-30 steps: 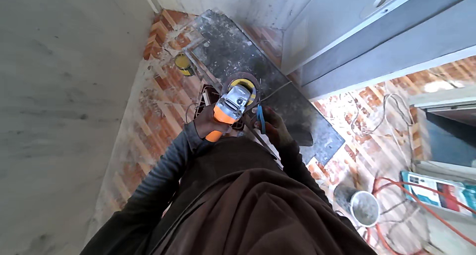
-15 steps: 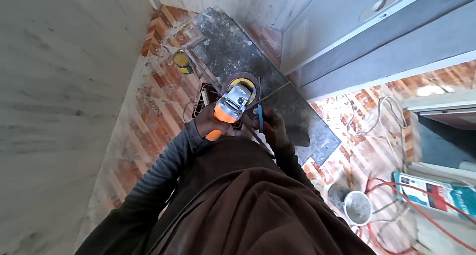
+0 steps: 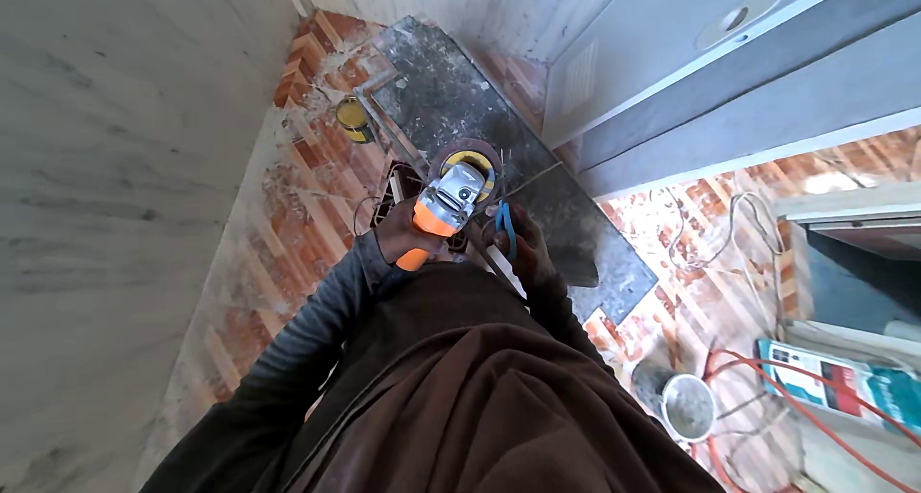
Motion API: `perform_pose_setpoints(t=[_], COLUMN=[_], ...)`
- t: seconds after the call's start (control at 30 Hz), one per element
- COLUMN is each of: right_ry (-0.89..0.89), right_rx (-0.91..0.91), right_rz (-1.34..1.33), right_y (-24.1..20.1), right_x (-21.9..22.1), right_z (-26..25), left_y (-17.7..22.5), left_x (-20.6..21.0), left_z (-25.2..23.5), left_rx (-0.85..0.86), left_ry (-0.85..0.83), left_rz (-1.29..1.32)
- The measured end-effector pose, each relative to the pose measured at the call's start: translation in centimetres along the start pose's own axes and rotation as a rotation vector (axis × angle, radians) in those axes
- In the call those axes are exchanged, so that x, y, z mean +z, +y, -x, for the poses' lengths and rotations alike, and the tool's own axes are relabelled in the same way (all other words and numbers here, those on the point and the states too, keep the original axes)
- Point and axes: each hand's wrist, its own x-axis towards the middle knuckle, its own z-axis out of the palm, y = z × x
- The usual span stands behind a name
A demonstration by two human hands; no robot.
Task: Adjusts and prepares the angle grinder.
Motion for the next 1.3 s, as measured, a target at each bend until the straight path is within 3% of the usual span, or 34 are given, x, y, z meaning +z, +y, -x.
perform_pose_setpoints(t=[1.07,1.3], right_ry=[0.153,0.047], right_rx=[0.035,0.078], right_rz=[0.217,0.167], right_y=[-1.6,-1.1], right_x=[0.5,-0.3], right_z=[0.0,-0.1], left_y=[-0.4,-0.2], left_x=[-0.4,-0.4], left_z=[0.1,0.2], left_rx=[-0.02,-0.044], left_ry=[0.0,-0.031], left_rz=[0.045,0.022])
